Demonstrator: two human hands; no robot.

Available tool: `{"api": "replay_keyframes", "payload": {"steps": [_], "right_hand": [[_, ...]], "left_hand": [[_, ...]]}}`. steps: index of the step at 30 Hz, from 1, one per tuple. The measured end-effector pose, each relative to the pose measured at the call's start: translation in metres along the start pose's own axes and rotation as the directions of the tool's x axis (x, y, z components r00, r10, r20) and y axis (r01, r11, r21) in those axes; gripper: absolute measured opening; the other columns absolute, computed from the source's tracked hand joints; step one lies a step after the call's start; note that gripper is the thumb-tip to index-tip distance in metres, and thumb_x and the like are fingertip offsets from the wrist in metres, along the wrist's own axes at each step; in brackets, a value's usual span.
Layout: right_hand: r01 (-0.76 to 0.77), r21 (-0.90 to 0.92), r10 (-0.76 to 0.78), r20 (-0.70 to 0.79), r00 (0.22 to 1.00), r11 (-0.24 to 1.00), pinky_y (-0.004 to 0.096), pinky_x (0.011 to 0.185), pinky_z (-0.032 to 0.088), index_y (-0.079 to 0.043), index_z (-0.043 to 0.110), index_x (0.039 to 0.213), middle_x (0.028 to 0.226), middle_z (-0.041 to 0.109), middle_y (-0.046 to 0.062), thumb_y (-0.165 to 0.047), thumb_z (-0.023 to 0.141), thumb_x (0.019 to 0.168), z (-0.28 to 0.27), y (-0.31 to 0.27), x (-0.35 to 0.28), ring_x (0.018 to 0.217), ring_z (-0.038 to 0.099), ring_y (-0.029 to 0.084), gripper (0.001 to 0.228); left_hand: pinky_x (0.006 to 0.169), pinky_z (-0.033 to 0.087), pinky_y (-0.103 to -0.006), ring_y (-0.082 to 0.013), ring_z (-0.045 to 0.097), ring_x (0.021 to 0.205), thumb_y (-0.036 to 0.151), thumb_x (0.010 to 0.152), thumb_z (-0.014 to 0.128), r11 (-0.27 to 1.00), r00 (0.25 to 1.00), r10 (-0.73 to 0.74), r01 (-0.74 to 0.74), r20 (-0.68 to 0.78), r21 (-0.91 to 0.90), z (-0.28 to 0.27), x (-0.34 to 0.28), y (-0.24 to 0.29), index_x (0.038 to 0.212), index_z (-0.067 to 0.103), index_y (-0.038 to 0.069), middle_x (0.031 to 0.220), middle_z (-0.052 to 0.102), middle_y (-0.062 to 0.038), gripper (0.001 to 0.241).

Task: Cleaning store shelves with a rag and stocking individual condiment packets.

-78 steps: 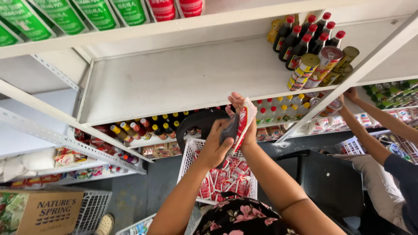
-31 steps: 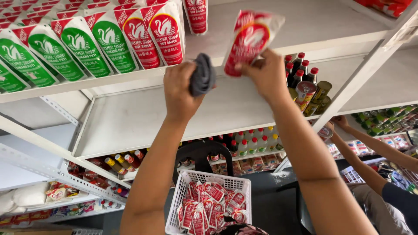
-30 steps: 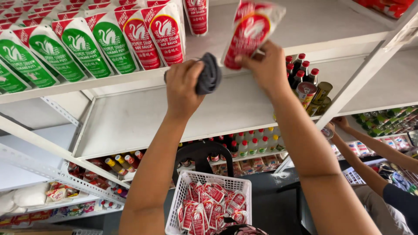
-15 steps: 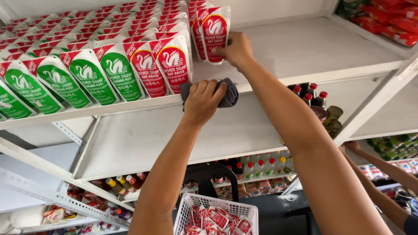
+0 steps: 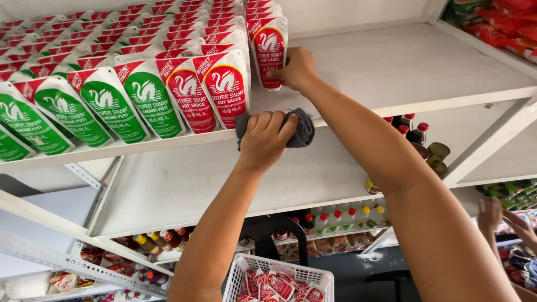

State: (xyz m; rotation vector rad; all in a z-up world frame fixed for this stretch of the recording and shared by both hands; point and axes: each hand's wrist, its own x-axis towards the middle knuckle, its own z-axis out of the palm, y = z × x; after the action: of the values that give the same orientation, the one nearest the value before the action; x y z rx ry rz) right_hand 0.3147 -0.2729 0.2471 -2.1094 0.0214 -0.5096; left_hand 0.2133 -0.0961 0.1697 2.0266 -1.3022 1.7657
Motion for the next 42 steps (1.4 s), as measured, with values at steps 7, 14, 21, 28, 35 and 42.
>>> {"api": "replay_keyframes", "payload": {"steps": [7, 14, 21, 28, 35, 42], "right_hand": [[0.057, -0.005, -0.057, -0.013, 0.998, 0.998, 0.030, 0.060, 0.063, -0.002, 0.076, 0.099, 0.087, 0.078, 0.010, -0.017, 0.092, 0.071, 0.005, 0.012, 0.006, 0.069, 0.076, 0.016, 0.036], [0.206, -0.160, -0.217, -0.056, 0.975, 0.965, 0.033, 0.069, 0.061, -0.001, 0.074, 0.103, 0.092, 0.078, 0.014, -0.017, 0.095, 0.071, 0.007, 0.020, 0.012, 0.077, 0.076, 0.022, 0.042], [-0.020, 0.035, 0.019, 0.029, 0.999, 0.999, 0.033, 0.069, 0.063, -0.001, 0.069, 0.111, 0.099, 0.077, 0.009, -0.020, 0.092, 0.072, -0.003, 0.006, -0.005, 0.080, 0.075, 0.019, 0.049], [0.246, -0.169, -0.291, -0.335, 0.896, 0.954, 0.032, 0.075, 0.058, -0.003, 0.066, 0.112, 0.112, 0.065, 0.011, -0.021, 0.097, 0.076, -0.032, 0.013, -0.057, 0.092, 0.070, 0.018, 0.051], [0.539, 0.224, -0.369, -0.518, 0.772, 0.812, 0.023, 0.083, 0.053, -0.002, 0.056, 0.127, 0.120, 0.056, 0.006, -0.004, 0.070, 0.110, -0.008, 0.053, -0.234, 0.105, 0.058, 0.012, 0.022], [0.012, 0.484, 0.076, -0.163, 0.984, 0.875, 0.022, 0.077, 0.053, -0.001, 0.059, 0.116, 0.102, 0.067, 0.005, -0.003, 0.064, 0.105, 0.114, 0.196, -0.374, 0.090, 0.062, 0.007, 0.012]], "left_hand": [[0.084, 0.046, -0.0374, -0.0225, 0.058, 0.094, 0.010, 0.091, 0.066, 1.000, 1.000, -0.008, 0.008, -0.006, -0.002, -0.001, -0.001, 0.001, 0.119, 0.066, 0.014, 0.100, 0.060, -0.002, 0.028], [0.083, 0.045, -0.0371, -0.0218, 0.058, 0.093, 0.010, 0.092, 0.066, 1.000, 1.000, -0.017, 0.017, -0.007, -0.005, 0.000, 0.000, 0.002, 0.118, 0.066, 0.014, 0.098, 0.060, -0.001, 0.026], [0.083, 0.045, -0.0364, -0.0210, 0.058, 0.094, 0.008, 0.092, 0.066, 1.000, 1.000, -0.018, 0.018, -0.020, -0.023, 0.005, -0.004, 0.000, 0.120, 0.065, 0.015, 0.100, 0.060, 0.000, 0.028], [0.086, 0.044, -0.0390, -0.0239, 0.059, 0.098, 0.009, 0.091, 0.066, 0.993, 0.999, -0.018, 0.022, 0.033, -0.112, -0.007, -0.002, -0.002, 0.124, 0.064, 0.014, 0.107, 0.061, -0.002, 0.034], [0.096, 0.043, -0.0448, -0.0277, 0.060, 0.112, 0.010, 0.094, 0.067, 0.962, 0.997, -0.038, 0.056, 0.074, -0.266, -0.045, -0.063, 0.042, 0.131, 0.060, 0.013, 0.126, 0.062, -0.008, 0.038], [0.095, 0.042, -0.0507, -0.0350, 0.059, 0.111, 0.025, 0.081, 0.076, 0.813, 0.875, -0.264, 0.429, 0.406, -0.394, -0.081, -0.226, 0.115, 0.130, 0.058, 0.010, 0.125, 0.059, -0.013, 0.055]]}}
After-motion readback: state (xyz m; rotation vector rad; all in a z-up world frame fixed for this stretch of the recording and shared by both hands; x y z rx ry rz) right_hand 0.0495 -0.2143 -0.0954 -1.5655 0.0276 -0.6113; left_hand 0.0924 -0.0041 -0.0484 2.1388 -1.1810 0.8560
